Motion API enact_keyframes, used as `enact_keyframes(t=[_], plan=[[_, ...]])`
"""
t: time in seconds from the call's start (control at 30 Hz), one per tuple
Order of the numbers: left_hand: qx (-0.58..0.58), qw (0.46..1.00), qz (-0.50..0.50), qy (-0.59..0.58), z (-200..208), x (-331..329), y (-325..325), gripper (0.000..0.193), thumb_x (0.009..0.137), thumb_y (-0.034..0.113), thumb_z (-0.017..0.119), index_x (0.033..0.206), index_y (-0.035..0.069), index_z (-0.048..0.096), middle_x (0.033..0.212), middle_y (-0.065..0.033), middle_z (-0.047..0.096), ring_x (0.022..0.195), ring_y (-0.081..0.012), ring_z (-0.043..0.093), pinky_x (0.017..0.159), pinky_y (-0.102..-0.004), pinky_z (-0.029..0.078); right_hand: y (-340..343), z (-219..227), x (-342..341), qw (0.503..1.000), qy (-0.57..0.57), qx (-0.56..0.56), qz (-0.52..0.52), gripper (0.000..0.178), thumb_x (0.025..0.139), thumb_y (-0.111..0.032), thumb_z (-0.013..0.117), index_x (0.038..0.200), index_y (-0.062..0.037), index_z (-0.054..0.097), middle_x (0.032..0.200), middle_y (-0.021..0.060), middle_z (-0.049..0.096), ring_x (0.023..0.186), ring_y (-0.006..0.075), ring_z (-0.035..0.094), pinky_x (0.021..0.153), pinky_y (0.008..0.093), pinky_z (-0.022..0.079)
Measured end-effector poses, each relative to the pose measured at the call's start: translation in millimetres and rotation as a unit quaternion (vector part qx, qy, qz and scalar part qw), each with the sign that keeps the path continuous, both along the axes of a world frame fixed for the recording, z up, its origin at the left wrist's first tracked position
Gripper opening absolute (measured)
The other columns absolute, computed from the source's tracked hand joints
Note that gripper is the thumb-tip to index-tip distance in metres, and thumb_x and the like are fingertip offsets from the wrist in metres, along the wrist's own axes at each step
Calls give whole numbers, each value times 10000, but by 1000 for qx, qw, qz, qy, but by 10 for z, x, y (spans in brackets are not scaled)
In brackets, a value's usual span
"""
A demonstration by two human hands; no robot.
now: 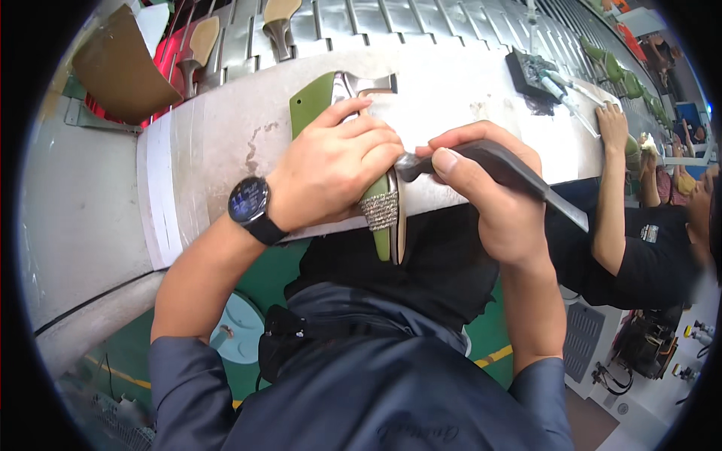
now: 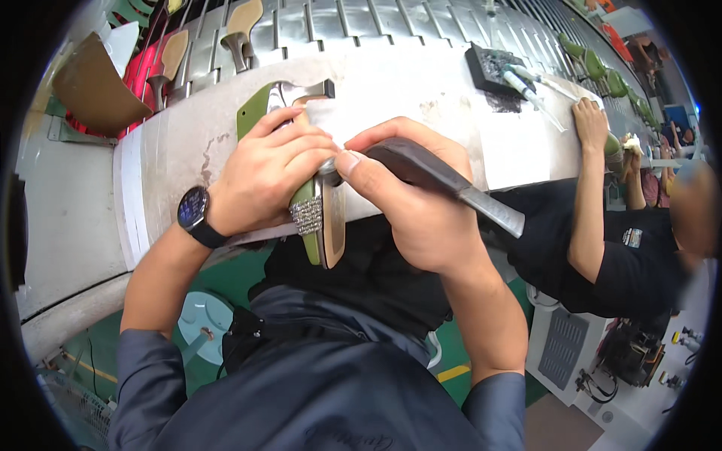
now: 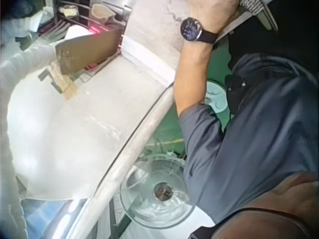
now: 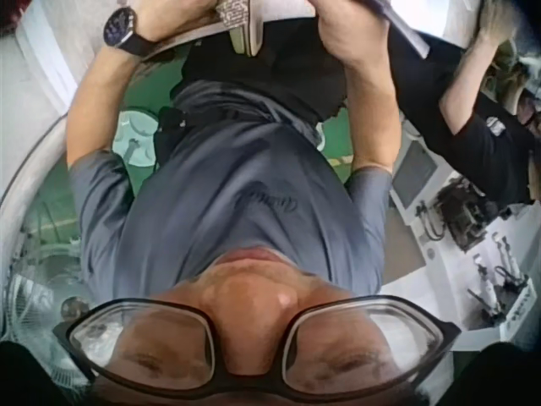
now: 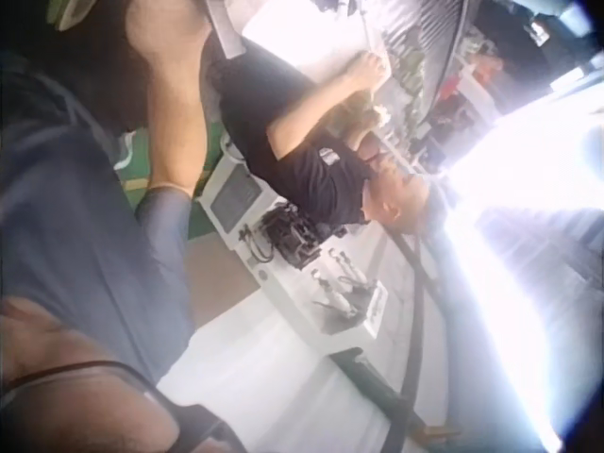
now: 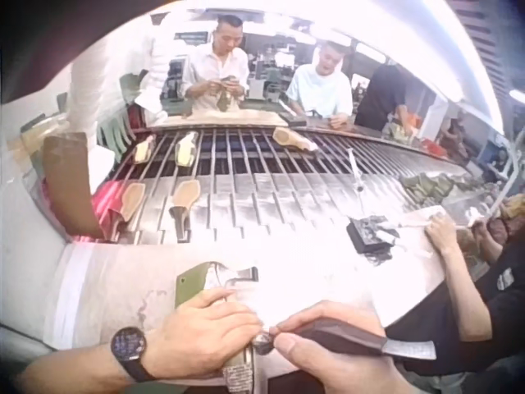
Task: The person uses a hammer to secure parts of a shoe onto a green last, then picks up a sole from a conveyor belt, fits it onto the bottom of the shoe, and presses it firmly by hand.
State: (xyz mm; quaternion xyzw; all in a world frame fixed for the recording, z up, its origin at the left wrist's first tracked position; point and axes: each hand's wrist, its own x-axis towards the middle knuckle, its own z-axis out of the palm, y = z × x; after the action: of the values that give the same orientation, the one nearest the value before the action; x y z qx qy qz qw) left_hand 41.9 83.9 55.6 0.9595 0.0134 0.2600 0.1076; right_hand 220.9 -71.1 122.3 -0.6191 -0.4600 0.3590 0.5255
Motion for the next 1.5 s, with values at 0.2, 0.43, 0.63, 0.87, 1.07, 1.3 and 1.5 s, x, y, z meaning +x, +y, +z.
enact_keyframes(t=[0.2,0.43,0.63,0.87,1.07,1.3,1.5], plan=[[16,1000,0,3,74,7,8,275,860,119,672,1133,92,695,1138,-49,739,1148,-205,696,1168,-449,429,-279,323,-126,995,6,60,-73,197,912,-51,758,1089,34,739,1029,114,789,931,121,714,833,281,564],[-48,998,-29,3,134,58,149,486,715,177,834,1165,94,670,1139,-67,732,1154,-265,694,1173,-491,415,241,-386,474,850,-520,60,-53,382,807,26,735,1187,8,694,1151,187,761,1031,302,753,861,402,588],[-569,779,-23,-262,353,-181,167,561,937,329,840,1335,-4,628,1281,-137,725,1180,-250,708,1071,-404,543,-142,-389,126,872,-448,193,-27,788,750,-154,827,1482,-33,562,1546,258,534,1455,449,496,1209,586,356],[-812,543,-144,-162,301,-31,-378,747,1010,588,645,1514,57,502,1504,-217,589,1379,-341,592,1160,-501,493,-306,-776,-338,833,-449,317,-67,781,753,-242,902,1452,-124,573,1517,316,507,1366,459,558,1188,636,346],[-791,559,-112,-220,176,-117,-355,660,1025,563,639,1435,61,516,1418,-208,628,1319,-343,624,1090,-509,546,-788,-703,-616,851,-436,279,-91,660,770,-259,916,1365,-163,649,1351,279,600,1201,378,657,1133,588,423],[-829,519,-119,-173,-133,-226,-577,570,1013,582,645,1275,82,562,1250,-140,656,1231,-306,647,1066,-497,548,-1079,-843,-796,875,-425,218,-86,564,807,-183,852,1346,-215,688,1351,244,608,1196,346,668,1162,585,385],[-837,502,-117,-186,-230,-252,-658,554,1013,607,623,1232,102,568,1218,-103,657,1224,-281,646,1110,-513,510,-1169,-859,-828,884,-418,198,-66,550,805,-146,842,1337,-204,710,1387,248,590,1204,329,666,1177,572,368]])
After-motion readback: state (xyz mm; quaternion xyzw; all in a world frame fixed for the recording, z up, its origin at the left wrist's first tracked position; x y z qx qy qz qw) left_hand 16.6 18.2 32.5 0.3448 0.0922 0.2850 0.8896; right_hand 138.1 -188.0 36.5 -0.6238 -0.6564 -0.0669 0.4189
